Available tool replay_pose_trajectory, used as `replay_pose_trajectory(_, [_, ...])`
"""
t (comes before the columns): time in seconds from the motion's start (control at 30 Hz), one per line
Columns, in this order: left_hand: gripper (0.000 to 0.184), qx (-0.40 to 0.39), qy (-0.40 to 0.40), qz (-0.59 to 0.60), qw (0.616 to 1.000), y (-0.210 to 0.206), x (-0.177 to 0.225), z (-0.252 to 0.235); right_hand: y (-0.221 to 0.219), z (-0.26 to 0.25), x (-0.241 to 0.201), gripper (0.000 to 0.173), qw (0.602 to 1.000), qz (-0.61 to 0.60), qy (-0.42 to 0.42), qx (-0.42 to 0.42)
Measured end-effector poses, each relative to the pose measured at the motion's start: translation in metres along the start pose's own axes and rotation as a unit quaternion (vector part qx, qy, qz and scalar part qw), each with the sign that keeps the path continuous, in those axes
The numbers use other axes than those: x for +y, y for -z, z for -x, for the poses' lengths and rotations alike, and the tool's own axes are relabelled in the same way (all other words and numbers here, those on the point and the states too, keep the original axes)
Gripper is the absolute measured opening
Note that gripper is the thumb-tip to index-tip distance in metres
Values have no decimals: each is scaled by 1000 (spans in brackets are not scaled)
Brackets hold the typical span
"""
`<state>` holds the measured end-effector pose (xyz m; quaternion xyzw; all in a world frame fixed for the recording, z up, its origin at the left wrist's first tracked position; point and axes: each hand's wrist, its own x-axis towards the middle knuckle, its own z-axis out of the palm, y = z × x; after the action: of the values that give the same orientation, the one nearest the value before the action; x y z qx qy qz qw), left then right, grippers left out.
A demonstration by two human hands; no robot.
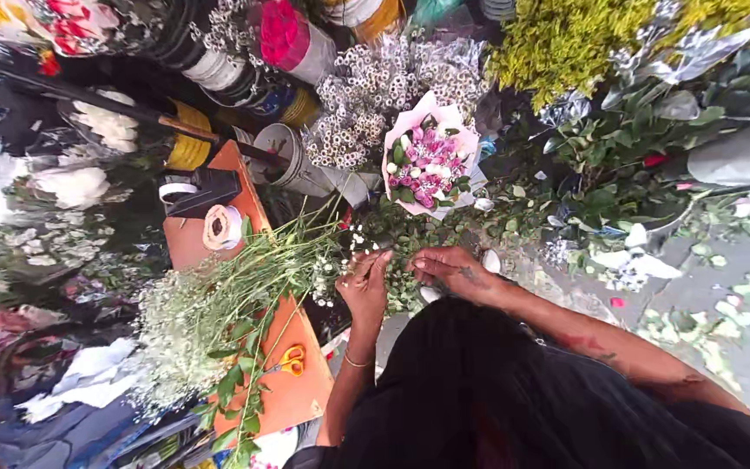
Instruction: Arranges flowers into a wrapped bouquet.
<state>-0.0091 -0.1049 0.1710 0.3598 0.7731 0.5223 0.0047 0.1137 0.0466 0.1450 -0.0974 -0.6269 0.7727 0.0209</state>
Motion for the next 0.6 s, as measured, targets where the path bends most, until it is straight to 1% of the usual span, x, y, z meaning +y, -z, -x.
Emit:
replay_pose_trajectory(0.07, [13,-14,-1,-6,1000,-12,-1,6,9,-1,9,30,999,36,-19,5])
replay_pose_trajectory(0.13, [10,-17,-23,7,1000,-28,6,12,16,-2,28,32,994,100,-41,-4])
replay_pose_trajectory(0.2, [8,-29,-51,41,997,-41,22,8,22,-4,73,31,978,174,-96,-61])
replay_pose_trajectory(0.23, [8,-41,-62,48,996,-46,30,4,25,-3,99,28,960,225,-132,-100])
replay_pose_trajectory(0.27, [7,-52,-60,38,996,-52,33,0,30,-2,120,35,935,275,-181,-134])
replay_pose_trajectory(0.3, [8,-67,-41,0,997,-58,33,-2,36,1,133,61,918,290,-225,-150])
replay_pose_trajectory(0.33, [14,-95,-19,-55,994,-64,28,-4,45,2,138,80,920,293,-223,-138])
replay_pose_trajectory(0.37, [19,-146,7,-127,981,-67,21,-5,55,2,134,83,937,286,-172,-103])
replay_pose_trajectory(0.4, [23,-205,31,-184,961,-71,11,-6,67,1,124,76,962,253,-88,-50])
replay_pose_trajectory(0.43, [25,-257,46,-211,942,-75,3,-7,78,-2,110,68,983,184,-27,-1])
replay_pose_trajectory(0.47, [24,-303,56,-218,926,-79,-3,-8,87,-4,95,63,995,99,-3,13])
replay_pose_trajectory(0.53, [19,-389,66,-184,900,-87,-9,-14,97,-6,75,63,999,-32,-9,-19])
replay_pose_trajectory(0.6, [17,-477,77,-110,868,-95,-16,-27,103,-13,83,61,993,-103,-10,-65])
